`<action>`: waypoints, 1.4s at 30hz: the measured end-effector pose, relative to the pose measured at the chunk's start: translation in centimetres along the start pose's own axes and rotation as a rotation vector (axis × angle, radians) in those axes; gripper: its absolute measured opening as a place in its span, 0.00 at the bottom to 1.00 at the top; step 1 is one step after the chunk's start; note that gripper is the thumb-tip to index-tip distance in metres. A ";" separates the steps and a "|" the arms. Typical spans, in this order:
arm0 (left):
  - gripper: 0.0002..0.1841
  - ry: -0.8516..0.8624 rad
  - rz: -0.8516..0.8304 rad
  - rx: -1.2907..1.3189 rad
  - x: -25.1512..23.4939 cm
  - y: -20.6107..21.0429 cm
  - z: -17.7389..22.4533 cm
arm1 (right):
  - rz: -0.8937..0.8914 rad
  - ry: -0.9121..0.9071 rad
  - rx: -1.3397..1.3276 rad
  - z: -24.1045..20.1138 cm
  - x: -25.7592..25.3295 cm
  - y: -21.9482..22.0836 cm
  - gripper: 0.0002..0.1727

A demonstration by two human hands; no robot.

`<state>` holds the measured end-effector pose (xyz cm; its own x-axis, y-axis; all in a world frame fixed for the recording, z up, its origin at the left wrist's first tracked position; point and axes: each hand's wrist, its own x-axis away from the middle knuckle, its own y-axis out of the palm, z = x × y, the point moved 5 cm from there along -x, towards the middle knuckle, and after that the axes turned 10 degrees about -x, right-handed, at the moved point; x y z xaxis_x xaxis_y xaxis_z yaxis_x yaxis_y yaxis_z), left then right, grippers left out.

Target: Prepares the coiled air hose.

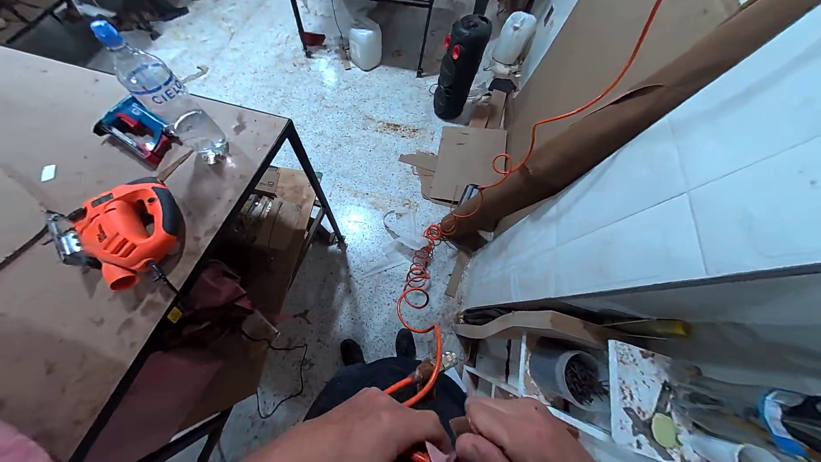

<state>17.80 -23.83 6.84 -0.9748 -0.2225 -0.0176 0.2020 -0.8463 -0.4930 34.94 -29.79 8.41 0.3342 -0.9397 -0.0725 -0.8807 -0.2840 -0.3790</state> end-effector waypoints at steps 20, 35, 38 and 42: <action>0.25 0.063 0.575 0.592 -2.4 -0.1 -0.7 | 0.374 0.116 -0.373 1.6 -1.6 1.0 0.22; 0.08 -0.091 0.850 -0.390 0.7 -8.2 4.5 | 0.418 -0.036 -0.328 1.0 -4.0 2.1 0.15; 0.06 -0.179 0.856 -0.493 -0.2 -7.5 2.8 | 0.384 -0.106 -0.261 0.5 -4.2 1.8 0.12; 0.05 -0.173 0.983 -0.561 1.0 -7.3 3.0 | 0.320 -0.093 -0.340 0.8 -4.5 2.3 0.16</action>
<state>15.60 -19.34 12.97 -0.3838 -0.7688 -0.5116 0.7562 0.0562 -0.6519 31.72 -26.07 7.10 0.0429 -0.9736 -0.2243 -0.9990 -0.0435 -0.0021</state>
